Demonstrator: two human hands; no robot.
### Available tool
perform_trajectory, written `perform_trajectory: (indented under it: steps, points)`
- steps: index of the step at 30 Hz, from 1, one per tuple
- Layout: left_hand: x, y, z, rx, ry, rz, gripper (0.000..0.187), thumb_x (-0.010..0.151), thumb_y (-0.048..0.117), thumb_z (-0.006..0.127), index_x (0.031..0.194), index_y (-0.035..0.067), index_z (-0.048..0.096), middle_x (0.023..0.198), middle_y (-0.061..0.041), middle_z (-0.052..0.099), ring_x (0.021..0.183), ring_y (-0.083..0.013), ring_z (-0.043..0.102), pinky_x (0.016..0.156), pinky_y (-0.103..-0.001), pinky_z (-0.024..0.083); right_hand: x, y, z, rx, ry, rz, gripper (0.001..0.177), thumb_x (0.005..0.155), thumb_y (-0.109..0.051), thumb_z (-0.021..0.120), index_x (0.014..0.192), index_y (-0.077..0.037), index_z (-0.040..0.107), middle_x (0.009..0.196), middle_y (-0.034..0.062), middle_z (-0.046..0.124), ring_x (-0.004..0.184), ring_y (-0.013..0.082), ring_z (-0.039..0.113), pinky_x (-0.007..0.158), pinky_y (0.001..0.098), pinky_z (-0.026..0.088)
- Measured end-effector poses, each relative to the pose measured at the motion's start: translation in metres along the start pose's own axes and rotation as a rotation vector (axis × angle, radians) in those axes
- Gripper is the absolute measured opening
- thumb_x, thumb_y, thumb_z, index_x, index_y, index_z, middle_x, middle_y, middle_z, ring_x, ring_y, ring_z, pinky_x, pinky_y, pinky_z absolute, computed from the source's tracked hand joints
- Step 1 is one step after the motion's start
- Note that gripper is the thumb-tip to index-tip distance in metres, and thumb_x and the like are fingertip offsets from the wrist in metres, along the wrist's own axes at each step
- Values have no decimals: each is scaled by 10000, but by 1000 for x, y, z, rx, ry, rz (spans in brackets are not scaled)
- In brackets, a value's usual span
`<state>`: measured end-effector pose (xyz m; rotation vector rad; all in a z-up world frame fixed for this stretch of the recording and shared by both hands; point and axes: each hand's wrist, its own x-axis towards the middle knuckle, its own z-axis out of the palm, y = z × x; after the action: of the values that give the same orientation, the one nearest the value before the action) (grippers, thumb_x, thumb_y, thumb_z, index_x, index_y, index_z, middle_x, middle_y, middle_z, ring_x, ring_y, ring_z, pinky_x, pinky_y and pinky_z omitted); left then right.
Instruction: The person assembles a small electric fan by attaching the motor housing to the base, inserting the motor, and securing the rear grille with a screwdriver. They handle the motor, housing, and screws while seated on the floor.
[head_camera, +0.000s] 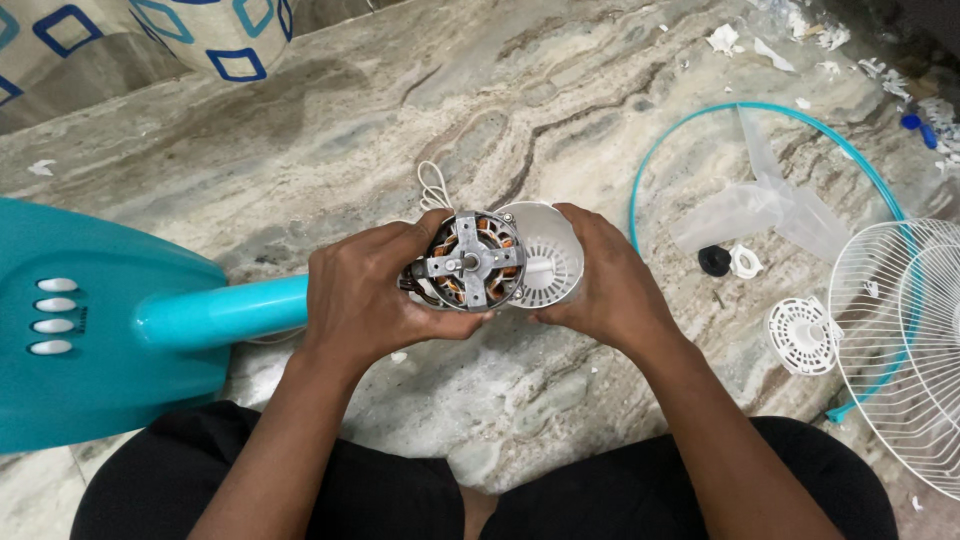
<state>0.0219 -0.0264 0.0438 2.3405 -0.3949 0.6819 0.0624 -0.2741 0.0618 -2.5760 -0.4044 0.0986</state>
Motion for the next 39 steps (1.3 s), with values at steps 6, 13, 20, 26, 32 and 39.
perform_trajectory:
  steps: [6, 13, 20, 26, 32, 39]
  points:
    - [1, 3, -1, -37, -4, 6, 862, 506, 574, 947, 1173, 60, 765, 768, -82, 762, 606, -189, 724, 505, -332, 556, 2, -2, -1, -43, -15, 10, 1139, 397, -170, 1023, 1385, -67, 464, 1340, 172, 576, 1270, 348, 553, 1048, 434, 465]
    - [0, 0, -7, -35, 52, 45, 861, 535, 579, 953, 1184, 47, 759, 784, -87, 759, 635, -190, 726, 541, -323, 566, 0, -7, -4, -122, -30, 91, 1123, 428, -193, 1010, 1407, -113, 467, 1348, 149, 584, 1270, 341, 554, 1022, 451, 475]
    - [4, 0, -6, -50, -9, -9, 855, 527, 557, 952, 1184, 41, 765, 784, -95, 770, 623, -192, 731, 535, -332, 563, 1, -12, 2, 50, -39, -4, 1051, 438, -214, 1002, 1360, -99, 511, 1281, 138, 642, 1210, 312, 628, 1004, 423, 517]
    - [5, 3, 1, -54, -97, -42, 850, 501, 544, 946, 1169, 49, 772, 809, -106, 774, 643, -219, 743, 545, -358, 565, 0, -9, 8, 68, -11, -24, 1039, 419, -174, 1003, 1334, -81, 518, 1265, 145, 639, 1190, 320, 626, 991, 417, 517]
    - [7, 1, 6, -39, -80, -49, 840, 494, 541, 949, 1159, 58, 774, 813, -99, 774, 650, -222, 742, 533, -362, 561, 1, -3, 10, 103, -12, -57, 1002, 432, -157, 992, 1319, -80, 534, 1255, 138, 640, 1185, 309, 633, 988, 409, 522]
    - [6, -3, 12, -13, -133, -94, 865, 460, 559, 956, 1155, 76, 777, 816, -103, 781, 648, -235, 738, 538, -385, 561, 0, 3, 8, 78, -4, -159, 981, 482, -150, 998, 1339, -69, 528, 1283, 136, 628, 1197, 304, 625, 985, 418, 527]
